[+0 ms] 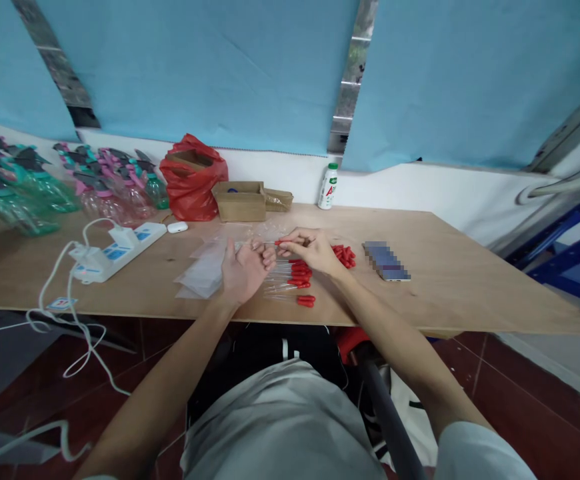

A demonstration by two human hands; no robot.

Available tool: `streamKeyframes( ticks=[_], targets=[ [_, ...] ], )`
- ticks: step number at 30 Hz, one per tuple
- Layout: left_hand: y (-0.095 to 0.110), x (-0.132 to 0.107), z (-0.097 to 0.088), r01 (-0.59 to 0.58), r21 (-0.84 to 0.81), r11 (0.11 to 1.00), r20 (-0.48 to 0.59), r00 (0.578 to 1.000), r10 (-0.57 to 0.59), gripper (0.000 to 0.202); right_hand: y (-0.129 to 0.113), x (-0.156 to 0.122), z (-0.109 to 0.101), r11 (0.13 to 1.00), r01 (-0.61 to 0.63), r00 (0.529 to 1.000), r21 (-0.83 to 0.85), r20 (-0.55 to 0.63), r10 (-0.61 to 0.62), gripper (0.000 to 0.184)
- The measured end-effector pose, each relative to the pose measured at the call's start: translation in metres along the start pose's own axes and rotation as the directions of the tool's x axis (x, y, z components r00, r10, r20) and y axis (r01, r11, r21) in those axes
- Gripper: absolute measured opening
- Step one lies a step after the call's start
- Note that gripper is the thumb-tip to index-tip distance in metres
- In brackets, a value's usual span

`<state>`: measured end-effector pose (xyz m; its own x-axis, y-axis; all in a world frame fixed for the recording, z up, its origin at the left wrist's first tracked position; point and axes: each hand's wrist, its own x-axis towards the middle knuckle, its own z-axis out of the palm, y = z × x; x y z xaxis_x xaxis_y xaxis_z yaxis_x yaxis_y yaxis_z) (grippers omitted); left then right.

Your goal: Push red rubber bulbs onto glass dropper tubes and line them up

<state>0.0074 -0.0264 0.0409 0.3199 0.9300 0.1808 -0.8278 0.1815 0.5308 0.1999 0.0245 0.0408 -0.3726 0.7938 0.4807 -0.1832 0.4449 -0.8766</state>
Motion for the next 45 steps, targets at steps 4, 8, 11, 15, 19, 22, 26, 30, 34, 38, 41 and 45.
streamKeyframes(
  ticks=[4, 8, 11, 15, 19, 22, 26, 30, 34, 38, 41, 45],
  targets=[
    [0.000, -0.001, 0.002, 0.013, -0.031, 0.999, -0.051, 0.999, -0.014, 0.063, -0.001, 0.000, 0.000, 0.999, 0.022, 1.000, -0.026, -0.003, -0.022, 0.038],
    [0.001, -0.001, 0.004, 0.015, -0.019, 1.000, -0.062, 0.998, -0.017, 0.064, -0.004, -0.002, 0.001, 0.996, 0.042, 0.999, -0.075, -0.005, -0.042, 0.037],
    [0.002, 0.000, 0.003, 0.012, 0.003, 1.000, -0.052, 0.999, -0.012, 0.064, -0.006, -0.005, 0.002, 0.989, 0.047, 0.999, -0.142, -0.008, -0.049, 0.037],
    [0.003, -0.001, 0.003, 0.022, -0.001, 1.000, -0.079, 0.997, -0.022, 0.062, -0.005, -0.006, 0.002, 0.973, 0.078, 0.997, -0.218, 0.004, -0.079, 0.036],
    [0.002, -0.001, 0.004, 0.021, -0.005, 1.000, -0.082, 0.996, -0.021, 0.062, -0.004, -0.006, 0.001, 0.970, 0.098, 0.995, -0.223, 0.009, -0.098, 0.035],
    [0.002, -0.001, 0.004, 0.020, -0.011, 1.000, -0.083, 0.996, -0.020, 0.062, -0.004, -0.007, 0.001, 0.966, 0.110, 0.994, -0.233, 0.016, -0.109, 0.036],
    [0.003, 0.000, 0.002, 0.023, -0.016, 1.000, -0.081, 0.996, -0.024, 0.063, -0.002, -0.008, 0.000, 0.935, 0.151, 0.988, -0.320, 0.038, -0.147, 0.036],
    [0.004, 0.000, 0.000, 0.036, -0.011, 0.999, -0.057, 0.998, -0.037, 0.064, -0.003, -0.009, -0.001, 0.880, 0.187, 0.982, -0.437, 0.051, -0.184, 0.035],
    [0.004, -0.001, 0.002, 0.043, -0.011, 0.999, -0.071, 0.997, -0.044, 0.065, -0.006, -0.011, -0.001, 0.817, 0.229, 0.971, -0.530, 0.069, -0.227, 0.032],
    [0.003, -0.001, 0.003, 0.035, -0.022, 0.999, -0.073, 0.997, -0.037, 0.064, -0.008, -0.011, 0.000, 0.800, 0.244, 0.968, -0.549, 0.083, -0.238, 0.031],
    [0.003, -0.001, 0.003, 0.031, -0.036, 0.999, -0.097, 0.995, -0.034, 0.061, -0.007, -0.011, 0.001, 0.805, 0.238, 0.969, -0.544, 0.074, -0.237, 0.031],
    [0.002, -0.002, 0.002, 0.028, -0.033, 0.999, -0.075, 0.997, -0.031, 0.058, -0.004, -0.010, 0.004, 0.821, 0.233, 0.967, -0.521, 0.039, -0.250, 0.031]
  ],
)
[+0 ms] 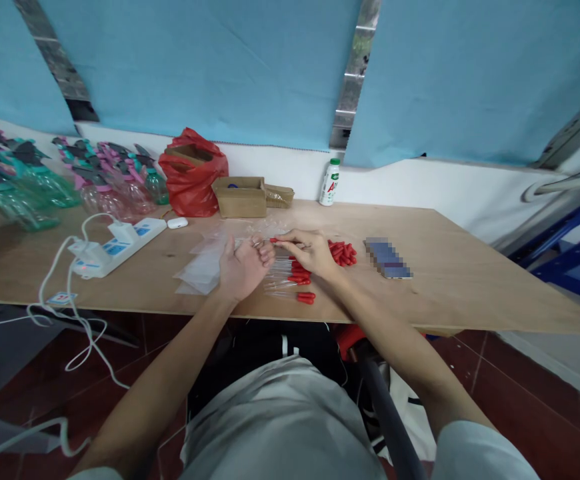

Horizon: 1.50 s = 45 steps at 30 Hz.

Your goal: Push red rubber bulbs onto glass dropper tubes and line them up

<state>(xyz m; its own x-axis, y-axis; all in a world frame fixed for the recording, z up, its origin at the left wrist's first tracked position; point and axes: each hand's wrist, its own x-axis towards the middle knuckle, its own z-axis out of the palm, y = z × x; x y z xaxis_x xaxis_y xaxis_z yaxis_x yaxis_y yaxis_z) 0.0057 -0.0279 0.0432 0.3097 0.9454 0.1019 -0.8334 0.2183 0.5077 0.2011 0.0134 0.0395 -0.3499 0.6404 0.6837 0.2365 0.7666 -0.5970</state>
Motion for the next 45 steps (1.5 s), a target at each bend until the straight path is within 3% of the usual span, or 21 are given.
streamKeyframes(
  ticks=[7, 11, 14, 17, 25, 31, 35, 39, 45],
  targets=[
    [0.001, 0.001, 0.000, -0.034, 0.091, 0.995, 0.036, 0.999, 0.031, 0.050, 0.003, 0.007, -0.003, 0.958, -0.132, 0.989, 0.253, -0.024, 0.143, 0.035],
    [-0.002, 0.009, -0.010, -0.171, 0.281, 0.944, 0.016, 0.985, 0.174, 0.028, 0.008, 0.011, -0.019, 0.925, -0.191, 0.981, 0.328, 0.045, 0.186, 0.036],
    [-0.005, 0.012, -0.019, -0.261, 0.572, 0.778, -0.012, 0.945, 0.326, 0.019, 0.011, 0.012, -0.030, 0.926, -0.230, 0.972, 0.300, 0.115, 0.204, 0.035],
    [-0.008, 0.008, -0.023, -0.263, 0.775, 0.574, 0.044, 0.929, 0.367, 0.020, 0.015, 0.011, -0.034, 0.924, -0.267, 0.959, 0.272, 0.172, 0.227, 0.033],
    [-0.017, 0.002, -0.020, -0.352, 0.929, 0.111, 0.304, 0.900, 0.312, 0.011, 0.018, 0.009, -0.036, 0.851, -0.386, 0.902, 0.356, 0.338, 0.268, 0.034],
    [-0.017, 0.003, -0.022, -0.395, 0.917, -0.047, 0.389, 0.864, 0.320, 0.017, 0.013, 0.008, -0.041, 0.829, -0.428, 0.880, 0.360, 0.377, 0.291, 0.032],
    [-0.017, 0.004, -0.024, -0.353, 0.906, -0.232, 0.408, 0.875, 0.262, 0.023, 0.010, 0.008, -0.039, 0.822, -0.438, 0.877, 0.363, 0.376, 0.300, 0.035],
    [-0.016, 0.006, -0.026, -0.324, 0.874, -0.362, 0.418, 0.882, 0.219, 0.027, 0.010, 0.009, -0.036, 0.820, -0.435, 0.880, 0.370, 0.368, 0.301, 0.035],
    [-0.020, 0.006, -0.022, -0.301, 0.871, -0.388, 0.416, 0.871, 0.260, 0.034, 0.013, 0.010, -0.041, 0.830, -0.420, 0.881, 0.368, 0.384, 0.275, 0.036]
  ],
)
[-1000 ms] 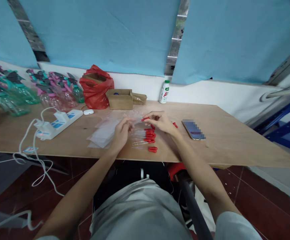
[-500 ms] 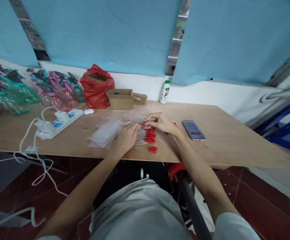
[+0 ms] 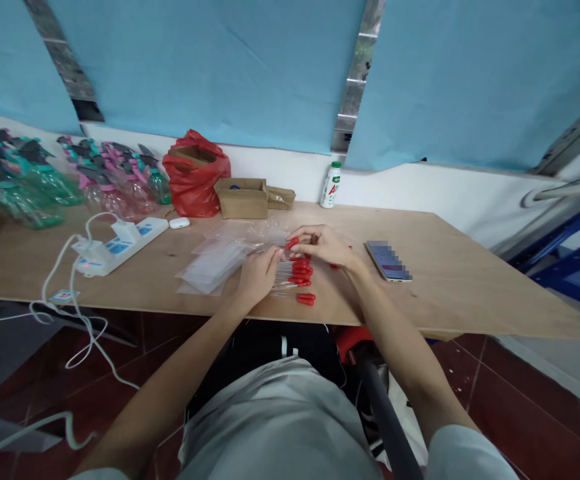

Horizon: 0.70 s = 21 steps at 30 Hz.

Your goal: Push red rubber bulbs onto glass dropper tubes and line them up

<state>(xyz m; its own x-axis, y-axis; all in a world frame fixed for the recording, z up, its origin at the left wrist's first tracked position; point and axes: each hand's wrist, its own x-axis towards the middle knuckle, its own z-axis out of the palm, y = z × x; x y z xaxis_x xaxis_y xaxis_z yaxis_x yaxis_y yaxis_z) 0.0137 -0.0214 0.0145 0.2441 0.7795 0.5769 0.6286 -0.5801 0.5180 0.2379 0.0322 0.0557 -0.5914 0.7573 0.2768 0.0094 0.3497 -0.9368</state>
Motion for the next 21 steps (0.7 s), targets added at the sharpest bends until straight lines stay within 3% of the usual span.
streamKeyframes(
  ticks=[6, 15, 21],
  targets=[
    [-0.002, 0.000, 0.002, -0.040, -0.031, 0.999, 0.017, 0.999, 0.041, 0.033, -0.003, -0.002, -0.008, 0.996, 0.057, 0.998, -0.068, -0.023, -0.059, 0.034],
    [-0.007, -0.001, 0.002, -0.082, -0.003, 0.997, 0.066, 0.994, 0.082, 0.031, -0.006, -0.003, -0.003, 0.999, -0.044, 0.999, -0.024, -0.020, 0.043, 0.033],
    [-0.003, -0.001, -0.001, -0.076, -0.011, 0.997, 0.059, 0.995, 0.076, 0.033, -0.006, -0.002, 0.002, 0.999, -0.038, 0.999, 0.001, -0.012, 0.038, 0.034]
  ],
)
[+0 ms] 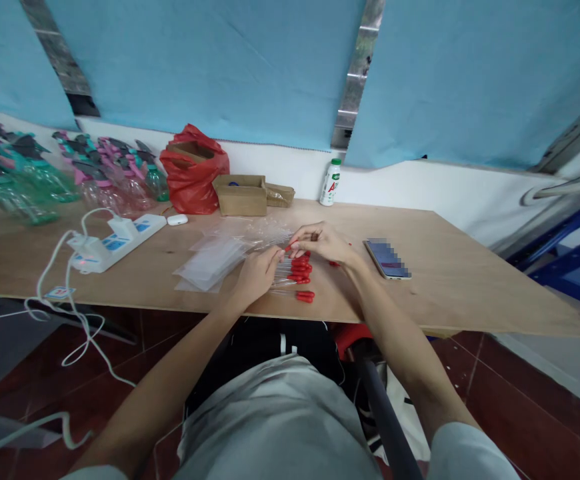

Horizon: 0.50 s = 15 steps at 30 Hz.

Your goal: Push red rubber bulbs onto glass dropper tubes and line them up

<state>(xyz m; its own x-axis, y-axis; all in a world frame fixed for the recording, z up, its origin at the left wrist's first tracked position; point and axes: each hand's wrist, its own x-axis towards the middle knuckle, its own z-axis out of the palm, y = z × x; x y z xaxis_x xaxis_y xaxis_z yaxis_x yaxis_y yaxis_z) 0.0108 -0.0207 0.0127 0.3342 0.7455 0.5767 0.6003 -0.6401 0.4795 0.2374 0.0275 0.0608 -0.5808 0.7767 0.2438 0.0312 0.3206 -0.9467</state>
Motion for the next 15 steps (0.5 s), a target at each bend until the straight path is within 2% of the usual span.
streamKeyframes(
  ticks=[15],
  targets=[
    [0.002, 0.000, -0.003, 0.016, 0.003, 1.000, 0.001, 1.000, -0.016, 0.034, 0.010, 0.004, 0.004, 0.997, 0.017, 1.000, 0.070, 0.007, -0.018, 0.036]
  ],
)
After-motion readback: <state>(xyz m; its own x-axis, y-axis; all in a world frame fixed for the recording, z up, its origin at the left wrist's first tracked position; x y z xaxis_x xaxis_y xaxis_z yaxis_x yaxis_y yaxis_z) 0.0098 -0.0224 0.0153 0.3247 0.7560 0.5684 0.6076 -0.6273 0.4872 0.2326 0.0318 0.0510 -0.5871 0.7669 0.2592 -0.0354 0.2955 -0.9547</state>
